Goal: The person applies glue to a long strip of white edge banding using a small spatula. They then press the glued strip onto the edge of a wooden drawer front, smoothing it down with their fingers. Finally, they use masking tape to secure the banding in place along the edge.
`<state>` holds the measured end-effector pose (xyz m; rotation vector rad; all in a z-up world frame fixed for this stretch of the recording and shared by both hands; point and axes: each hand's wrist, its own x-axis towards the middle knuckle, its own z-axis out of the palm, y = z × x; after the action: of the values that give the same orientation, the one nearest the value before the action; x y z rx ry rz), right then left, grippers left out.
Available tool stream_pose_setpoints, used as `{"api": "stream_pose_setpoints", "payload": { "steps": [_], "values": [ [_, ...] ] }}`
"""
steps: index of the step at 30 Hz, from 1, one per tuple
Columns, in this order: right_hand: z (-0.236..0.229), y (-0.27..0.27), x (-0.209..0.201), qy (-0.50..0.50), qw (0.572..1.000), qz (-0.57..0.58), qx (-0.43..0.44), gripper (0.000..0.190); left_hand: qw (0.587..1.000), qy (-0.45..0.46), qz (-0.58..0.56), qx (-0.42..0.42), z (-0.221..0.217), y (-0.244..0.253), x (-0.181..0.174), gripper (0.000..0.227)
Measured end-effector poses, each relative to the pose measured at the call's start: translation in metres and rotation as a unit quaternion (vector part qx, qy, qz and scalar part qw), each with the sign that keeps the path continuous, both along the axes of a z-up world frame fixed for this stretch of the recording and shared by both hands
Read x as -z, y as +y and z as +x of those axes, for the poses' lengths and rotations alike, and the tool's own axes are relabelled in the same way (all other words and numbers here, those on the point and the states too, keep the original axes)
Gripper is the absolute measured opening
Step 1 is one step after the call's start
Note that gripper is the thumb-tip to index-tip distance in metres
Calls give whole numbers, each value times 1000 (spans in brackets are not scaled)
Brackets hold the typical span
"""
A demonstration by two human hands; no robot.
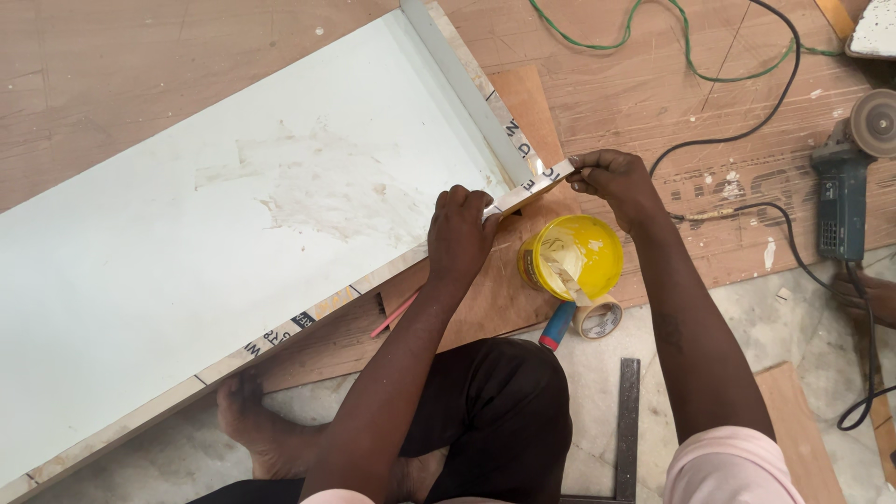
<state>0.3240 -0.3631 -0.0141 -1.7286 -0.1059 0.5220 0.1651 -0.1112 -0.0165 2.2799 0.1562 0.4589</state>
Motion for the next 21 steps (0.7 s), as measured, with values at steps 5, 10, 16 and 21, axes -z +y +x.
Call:
{"api": "stream_pose_setpoints", "payload": {
  "steps": [5,10,16,21],
  "values": [
    [-1,0,4,5,1000,-13,21,25,1000,-3,1,-2,0,-1,1,26],
    [-4,0,7,23,999,23,34,23,1000,-6,5,2,0,-1,2,27],
    [-7,2,2,31,998,22,40,25,1000,-5,4,1,0,-1,3,27],
    [-10,5,-1,25,999,12,46,26,1000,-6,1,4,0,-1,4,27]
  ]
}}
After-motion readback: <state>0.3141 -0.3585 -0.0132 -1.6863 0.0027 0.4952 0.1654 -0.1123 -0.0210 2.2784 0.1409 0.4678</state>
